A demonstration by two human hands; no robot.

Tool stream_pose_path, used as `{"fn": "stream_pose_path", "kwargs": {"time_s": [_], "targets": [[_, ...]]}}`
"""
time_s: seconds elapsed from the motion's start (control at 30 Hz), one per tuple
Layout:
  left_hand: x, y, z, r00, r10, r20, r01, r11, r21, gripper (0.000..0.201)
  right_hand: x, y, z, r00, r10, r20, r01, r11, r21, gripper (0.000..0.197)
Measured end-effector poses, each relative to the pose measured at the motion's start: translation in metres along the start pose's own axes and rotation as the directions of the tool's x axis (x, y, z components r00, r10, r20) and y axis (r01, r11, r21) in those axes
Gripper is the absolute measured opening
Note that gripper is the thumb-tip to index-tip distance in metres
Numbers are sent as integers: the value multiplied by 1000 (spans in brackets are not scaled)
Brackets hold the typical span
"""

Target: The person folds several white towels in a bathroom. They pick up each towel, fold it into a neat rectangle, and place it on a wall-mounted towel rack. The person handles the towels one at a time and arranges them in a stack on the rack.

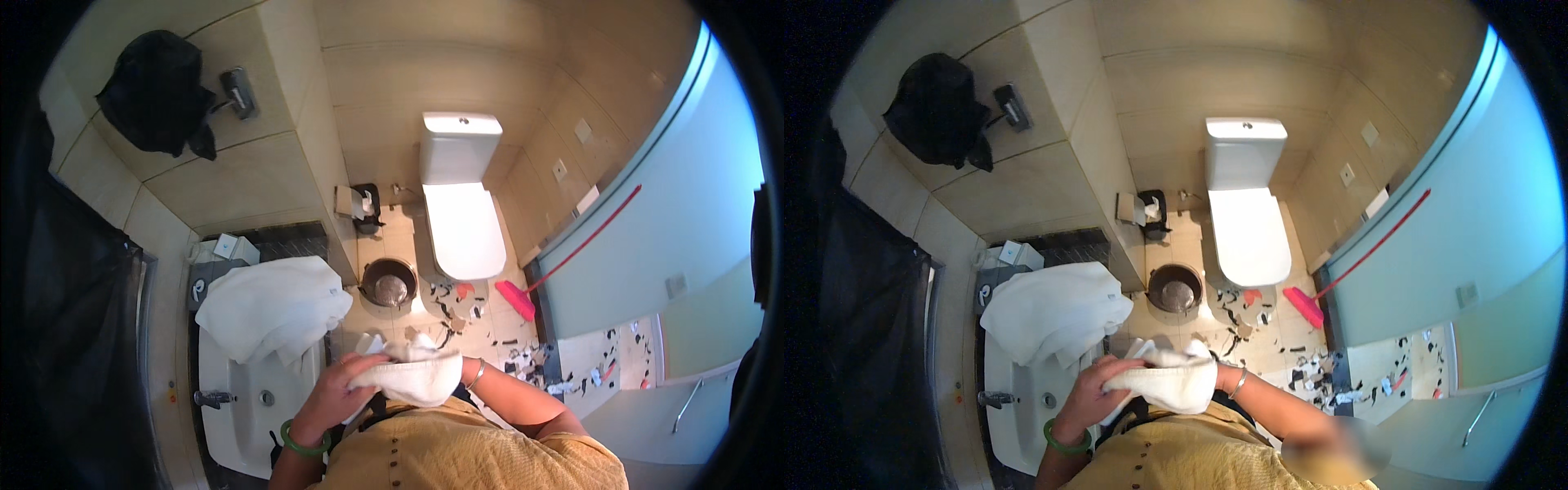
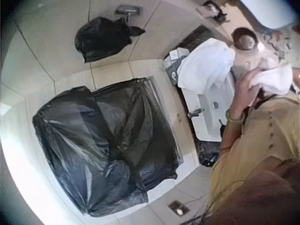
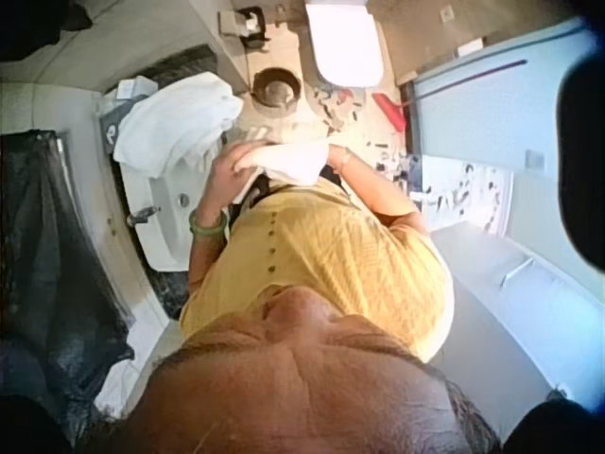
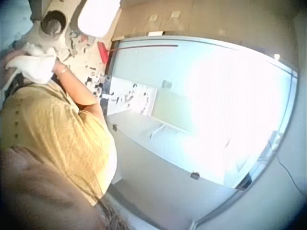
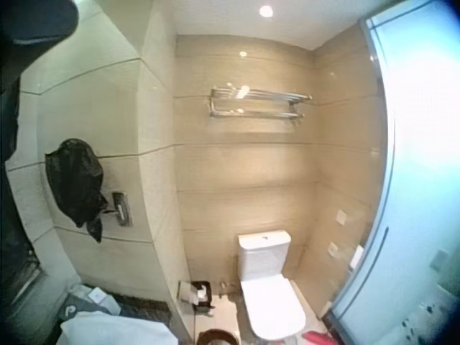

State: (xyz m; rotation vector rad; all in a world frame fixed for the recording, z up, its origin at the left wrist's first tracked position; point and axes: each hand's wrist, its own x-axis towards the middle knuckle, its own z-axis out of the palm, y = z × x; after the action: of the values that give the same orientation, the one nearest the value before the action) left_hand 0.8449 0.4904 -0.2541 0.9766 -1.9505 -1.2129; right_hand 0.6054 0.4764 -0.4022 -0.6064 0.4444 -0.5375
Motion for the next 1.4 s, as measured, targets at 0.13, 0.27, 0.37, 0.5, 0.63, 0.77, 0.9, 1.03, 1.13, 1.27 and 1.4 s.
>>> {"fn": "stream_pose_path", "kwargs": {"time_s": [0.13, 0.27, 0.37, 0.5, 0.63, 0.77, 0.9, 1.03, 1.13, 1.27, 1.4], "targets": [[-12, -14, 12, 983, -131, -128, 158, 959, 233, 45, -26, -11, 42, 990, 120, 74, -64, 851, -521, 47], [-13, -17, 22, 979, -164, -120, 194, 931, 310, 39, -66, -48, 55, 999, -3, 36, 30, 628, -777, 35], [-8, -16, 42, 968, -238, -74, 249, 939, 236, 34, -102, -61, 54, 938, -304, -167, 108, 715, -691, 21], [21, -3, 72, 978, -205, -42, 208, 928, 310, 31, -147, -70, 5, 441, -554, -706, 218, 829, -515, 20], [50, 8, 105, 991, -77, -113, 114, 921, 373, 28, -206, -75, -23, 370, -641, -673, 219, 764, -607, 16], [65, 1, 123, 996, -84, -29, 88, 915, 394, 30, -241, -86, -22, 296, -617, -730, 262, 787, -559, 14], [72, 14, 143, 981, -175, 89, 148, 957, 250, 27, -252, -92, -33, 145, -677, -722, 261, 730, -632, 12], [78, 38, 144, 911, -348, 221, 379, 918, -118, 25, -265, -97, -45, 41, -727, -685, 187, 679, -710, 10], [78, 49, 137, 816, -428, 389, 511, 849, -138, 25, -273, -104, -36, 119, -759, -641, 164, 651, -741, 12], [65, 34, 135, 856, -206, 475, 343, 913, -222, 26, -291, -116, -26, 370, -660, -654, -197, 632, -749, 18], [77, 44, 155, 852, -123, 509, 240, 955, -172, 25, -274, -112, -12, 580, -783, -223, -186, 139, -973, 36]]}}
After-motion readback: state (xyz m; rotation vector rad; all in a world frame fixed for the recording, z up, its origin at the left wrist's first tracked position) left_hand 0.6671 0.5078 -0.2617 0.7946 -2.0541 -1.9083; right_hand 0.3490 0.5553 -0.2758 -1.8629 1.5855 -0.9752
